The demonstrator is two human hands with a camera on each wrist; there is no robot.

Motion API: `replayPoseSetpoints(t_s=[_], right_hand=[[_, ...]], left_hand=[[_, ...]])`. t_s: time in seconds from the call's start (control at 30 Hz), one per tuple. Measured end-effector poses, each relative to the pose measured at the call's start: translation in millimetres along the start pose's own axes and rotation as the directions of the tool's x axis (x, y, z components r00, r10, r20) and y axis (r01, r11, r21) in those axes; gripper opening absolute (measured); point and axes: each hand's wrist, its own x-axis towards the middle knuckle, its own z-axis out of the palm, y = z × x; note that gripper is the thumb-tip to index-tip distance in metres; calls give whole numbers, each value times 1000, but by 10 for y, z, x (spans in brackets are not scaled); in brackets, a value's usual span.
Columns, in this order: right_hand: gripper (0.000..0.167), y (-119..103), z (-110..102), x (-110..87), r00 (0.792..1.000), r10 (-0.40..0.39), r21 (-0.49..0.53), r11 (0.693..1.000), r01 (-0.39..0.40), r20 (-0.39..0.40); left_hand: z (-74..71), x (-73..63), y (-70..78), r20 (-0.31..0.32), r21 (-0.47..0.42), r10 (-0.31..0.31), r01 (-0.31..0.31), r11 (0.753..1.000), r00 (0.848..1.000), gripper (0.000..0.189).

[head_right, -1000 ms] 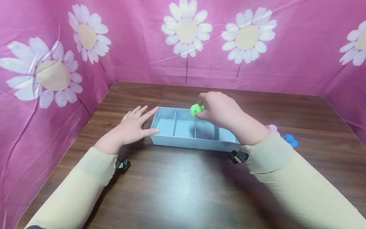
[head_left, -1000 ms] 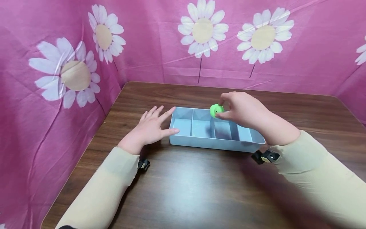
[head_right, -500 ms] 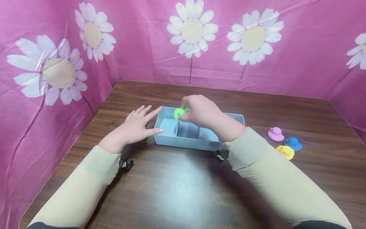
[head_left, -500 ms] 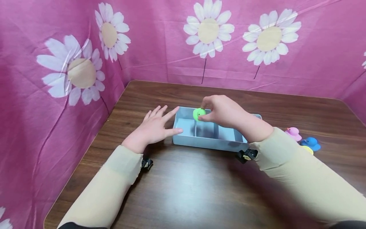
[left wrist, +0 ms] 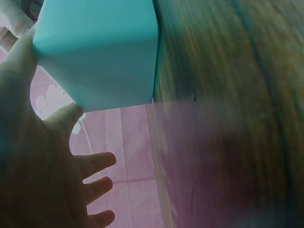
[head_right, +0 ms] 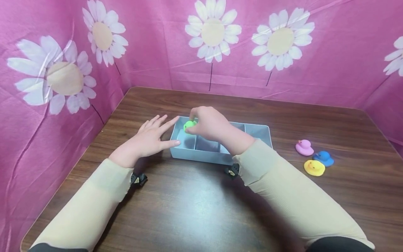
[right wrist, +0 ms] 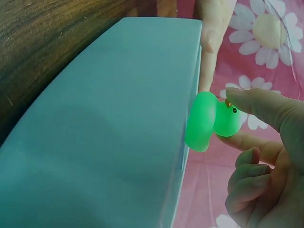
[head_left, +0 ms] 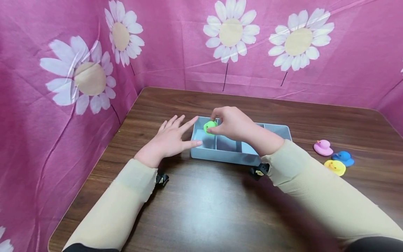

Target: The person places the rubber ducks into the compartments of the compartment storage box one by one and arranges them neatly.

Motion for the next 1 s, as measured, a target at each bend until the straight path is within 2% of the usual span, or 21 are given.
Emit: replayPoseSetpoints(t_s=[0.23,1.0], right_hand=[[33,-23,56,13,1000,2,37,999,-2,-7],[37,129,316,52,992,129,135,983,-126,-14]], left_hand=[[-11,0,9,11,-2,-1,1,1000,1000,86],[-15,-22,26,13,2,-12,12,1000,1000,87]])
